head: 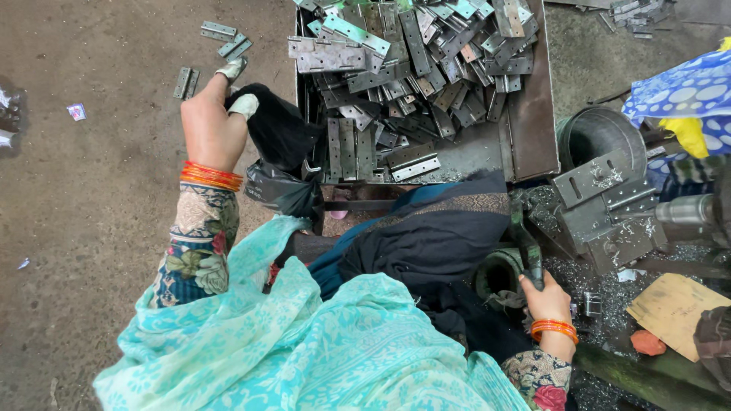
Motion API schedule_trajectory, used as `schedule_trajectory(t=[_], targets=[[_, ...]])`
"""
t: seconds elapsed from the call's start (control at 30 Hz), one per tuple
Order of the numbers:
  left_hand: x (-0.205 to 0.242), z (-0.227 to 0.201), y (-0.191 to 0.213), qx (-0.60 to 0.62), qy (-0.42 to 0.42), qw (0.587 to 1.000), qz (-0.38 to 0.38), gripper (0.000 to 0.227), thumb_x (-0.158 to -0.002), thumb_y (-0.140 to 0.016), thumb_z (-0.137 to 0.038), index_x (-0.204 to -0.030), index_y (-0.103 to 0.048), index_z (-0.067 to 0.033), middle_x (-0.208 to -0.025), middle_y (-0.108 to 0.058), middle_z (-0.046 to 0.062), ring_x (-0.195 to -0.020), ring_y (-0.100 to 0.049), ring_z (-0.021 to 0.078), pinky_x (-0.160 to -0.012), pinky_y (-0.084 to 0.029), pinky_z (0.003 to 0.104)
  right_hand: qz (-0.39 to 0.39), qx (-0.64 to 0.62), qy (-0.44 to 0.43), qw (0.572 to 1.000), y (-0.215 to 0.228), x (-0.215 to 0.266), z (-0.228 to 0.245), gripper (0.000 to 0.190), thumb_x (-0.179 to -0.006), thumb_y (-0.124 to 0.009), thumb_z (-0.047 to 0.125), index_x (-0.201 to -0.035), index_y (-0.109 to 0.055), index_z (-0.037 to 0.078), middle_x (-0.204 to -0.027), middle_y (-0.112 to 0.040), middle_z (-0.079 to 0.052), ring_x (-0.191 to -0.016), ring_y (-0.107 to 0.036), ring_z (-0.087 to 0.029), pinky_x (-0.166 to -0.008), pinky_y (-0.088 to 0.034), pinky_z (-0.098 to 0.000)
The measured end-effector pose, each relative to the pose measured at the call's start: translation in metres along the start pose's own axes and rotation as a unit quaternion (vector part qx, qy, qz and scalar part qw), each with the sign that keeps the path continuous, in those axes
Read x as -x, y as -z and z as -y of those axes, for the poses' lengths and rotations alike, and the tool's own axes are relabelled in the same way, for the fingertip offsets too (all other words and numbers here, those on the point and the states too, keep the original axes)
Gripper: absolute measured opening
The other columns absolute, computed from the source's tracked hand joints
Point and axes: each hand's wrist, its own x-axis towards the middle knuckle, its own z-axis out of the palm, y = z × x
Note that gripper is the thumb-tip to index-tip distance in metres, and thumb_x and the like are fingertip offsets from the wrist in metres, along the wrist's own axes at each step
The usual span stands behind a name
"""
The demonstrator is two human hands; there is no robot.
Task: The person operates a manual press machine to process metal brackets. They pick brackets from a bin, place them into the machine, and activate the press with a lever. Processed brackets are dropped into a collection area.
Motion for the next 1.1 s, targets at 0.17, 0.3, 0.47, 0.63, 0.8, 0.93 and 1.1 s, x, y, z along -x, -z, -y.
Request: schedule_trajectory(t=[0.17, 0.3, 0.47, 0.63, 0.8, 0.93, 1.1], targets=[[0.011, -0.004, -0.007, -0.1, -0.084, 0.991, -0.011, 0.018, -0.094, -0.072, -0.008, -0.11, -0.066, -0.0014, -0.091, -0.067, 0.017, -0.091, -0.061, 0.0421, -0.077, -0.049, 0.052, 0.01, 0.013, -0.014, 1.0, -0.003, -0.004, -0.007, 0.058, -0.091, -0.067, 0.045, -0.136, -0.066, 0.009, -0.09, -0.077, -0.023, -0.067, -0.077, -0.031, -0.074, -0.06, -0.0448], [0.011, -0.009, -0.007, -0.07, -0.055, 0.996, -0.007, 0.021, -0.094, -0.072, -0.005, -0.115, -0.069, -0.0007, -0.092, -0.067, 0.019, -0.091, -0.061, 0.0394, -0.078, -0.05, 0.05, 0.029, 0.022, -0.028, 0.999, -0.006, -0.013, -0.016, 0.061, -0.092, -0.065, 0.046, -0.14, -0.063, 0.01, -0.096, -0.078, -0.024, -0.078, -0.08, -0.037, -0.083, -0.06, -0.0468], [0.01, -0.024, -0.01, 0.221, 0.167, 0.959, 0.059, 0.044, -0.098, -0.071, -0.008, -0.141, -0.064, -0.0079, -0.099, -0.07, 0.007, -0.091, -0.058, 0.0112, -0.082, -0.051, 0.027, -0.096, 0.104, 0.097, 0.985, 0.008, -0.009, -0.002, 0.072, -0.088, -0.071, 0.047, -0.146, -0.056, 0.006, -0.13, -0.062, -0.029, -0.116, -0.06, -0.049, -0.093, -0.05, -0.0549], [0.013, -0.064, -0.038, 0.503, 0.111, 0.847, 0.133, 0.046, -0.1, -0.067, 0.0, -0.145, -0.057, -0.001, -0.127, -0.068, -0.002, -0.113, -0.06, 0.0057, -0.1, -0.048, 0.021, -0.183, -0.044, 0.311, 0.932, 0.028, 0.024, 0.082, 0.059, -0.093, -0.072, 0.027, -0.146, -0.057, 0.005, -0.138, -0.061, -0.02, -0.121, -0.064, -0.038, -0.096, -0.053, -0.0451], [0.032, -0.123, -0.069, 0.535, 0.111, 0.809, 0.216, 0.05, -0.099, -0.068, -0.002, -0.147, -0.055, -0.0019, -0.118, -0.066, -0.002, -0.108, -0.059, 0.0052, -0.096, -0.049, 0.021, -0.019, -0.246, 0.466, 0.85, 0.011, 0.058, 0.203, 0.06, -0.088, -0.076, 0.015, -0.144, -0.056, 0.004, -0.134, -0.067, -0.011, -0.113, -0.067, -0.02, -0.088, -0.055, -0.0313], [0.039, -0.153, -0.081, 0.488, 0.1, 0.824, 0.271, 0.056, -0.094, -0.076, -0.008, -0.147, -0.058, -0.0039, -0.106, -0.068, 0.0, -0.096, -0.059, 0.0066, -0.087, -0.052, 0.022, 0.056, -0.355, 0.443, 0.821, -0.01, 0.059, 0.255, 0.042, -0.089, -0.078, 0.012, -0.127, -0.064, 0.001, -0.111, -0.073, -0.005, -0.099, -0.066, -0.009, -0.085, -0.055, -0.0242], [0.03, -0.13, -0.076, 0.465, 0.109, 0.837, 0.266, 0.069, -0.078, -0.087, -0.005, -0.141, -0.058, -0.0044, -0.113, -0.058, 0.0, -0.093, -0.062, 0.0108, -0.078, -0.053, 0.025, 0.051, -0.452, 0.341, 0.822, -0.019, 0.023, 0.249, 0.014, -0.093, -0.075, 0.008, -0.104, -0.074, -0.002, -0.088, -0.07, 0.005, -0.078, -0.059, 0.0, -0.07, -0.048, -0.0183]])
